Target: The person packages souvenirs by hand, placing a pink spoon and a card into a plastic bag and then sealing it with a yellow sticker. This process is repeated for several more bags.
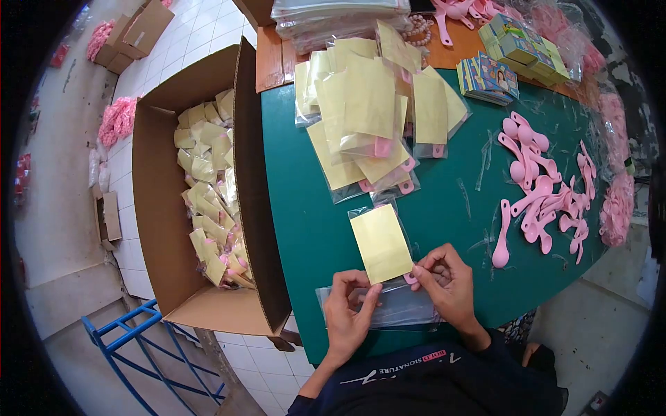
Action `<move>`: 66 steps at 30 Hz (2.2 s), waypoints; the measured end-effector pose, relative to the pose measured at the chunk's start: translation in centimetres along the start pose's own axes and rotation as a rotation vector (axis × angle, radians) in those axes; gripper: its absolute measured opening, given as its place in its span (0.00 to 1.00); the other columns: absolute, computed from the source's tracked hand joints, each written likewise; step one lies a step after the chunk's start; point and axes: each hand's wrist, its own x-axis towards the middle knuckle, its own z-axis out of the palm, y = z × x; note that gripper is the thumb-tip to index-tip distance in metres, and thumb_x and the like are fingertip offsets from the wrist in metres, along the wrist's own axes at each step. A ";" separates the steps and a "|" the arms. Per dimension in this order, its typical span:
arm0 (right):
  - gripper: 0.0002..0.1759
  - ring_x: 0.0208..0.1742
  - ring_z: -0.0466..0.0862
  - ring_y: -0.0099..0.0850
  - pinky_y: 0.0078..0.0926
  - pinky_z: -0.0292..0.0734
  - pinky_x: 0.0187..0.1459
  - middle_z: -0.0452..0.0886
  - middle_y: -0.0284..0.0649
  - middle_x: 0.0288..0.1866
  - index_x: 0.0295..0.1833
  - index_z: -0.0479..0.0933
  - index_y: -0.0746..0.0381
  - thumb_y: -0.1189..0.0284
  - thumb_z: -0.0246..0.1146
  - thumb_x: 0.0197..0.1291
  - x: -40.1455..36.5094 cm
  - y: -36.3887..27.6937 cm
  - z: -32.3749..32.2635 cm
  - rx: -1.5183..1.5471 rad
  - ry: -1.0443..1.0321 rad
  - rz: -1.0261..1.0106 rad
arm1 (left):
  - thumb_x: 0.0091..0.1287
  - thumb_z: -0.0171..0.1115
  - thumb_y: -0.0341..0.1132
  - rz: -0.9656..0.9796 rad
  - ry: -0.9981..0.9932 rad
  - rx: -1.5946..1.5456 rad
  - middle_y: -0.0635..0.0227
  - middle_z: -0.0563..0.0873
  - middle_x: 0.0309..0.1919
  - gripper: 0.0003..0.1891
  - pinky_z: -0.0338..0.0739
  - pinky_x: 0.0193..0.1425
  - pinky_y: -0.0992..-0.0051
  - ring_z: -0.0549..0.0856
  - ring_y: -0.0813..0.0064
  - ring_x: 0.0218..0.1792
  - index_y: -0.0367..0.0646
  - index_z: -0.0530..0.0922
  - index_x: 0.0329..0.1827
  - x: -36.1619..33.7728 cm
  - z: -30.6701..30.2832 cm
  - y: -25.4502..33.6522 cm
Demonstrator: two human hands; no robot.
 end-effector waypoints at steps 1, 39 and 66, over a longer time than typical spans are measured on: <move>0.06 0.35 0.81 0.20 0.17 0.80 0.34 0.77 0.38 0.35 0.39 0.69 0.69 0.81 0.60 0.61 -0.1 0.0 -0.1 -0.009 -0.002 -0.002 | 0.64 0.59 0.21 0.010 -0.012 -0.010 0.65 0.77 0.41 0.07 0.80 0.35 0.81 0.79 0.81 0.39 0.35 0.71 0.43 -0.1 0.0 -0.4; 0.19 0.46 0.77 0.46 0.38 0.74 0.44 0.72 0.48 0.47 0.55 0.73 0.62 0.79 0.60 0.56 1.9 -2.1 -9.1 -1.239 0.527 -0.255 | 0.54 0.66 0.54 1.084 0.159 1.123 0.54 0.45 0.75 0.27 0.53 0.69 0.44 0.44 0.42 0.73 0.59 0.77 0.56 19.1 4.5 5.3; 0.20 0.37 0.78 0.32 0.27 0.75 0.38 0.76 0.44 0.43 0.56 0.74 0.64 0.82 0.58 0.55 3.1 -3.2 -8.3 -0.850 0.563 -0.366 | 0.55 0.61 0.61 1.074 0.275 1.163 0.56 0.43 0.76 0.29 0.54 0.61 0.31 0.41 0.48 0.75 0.64 0.74 0.60 20.6 5.0 4.9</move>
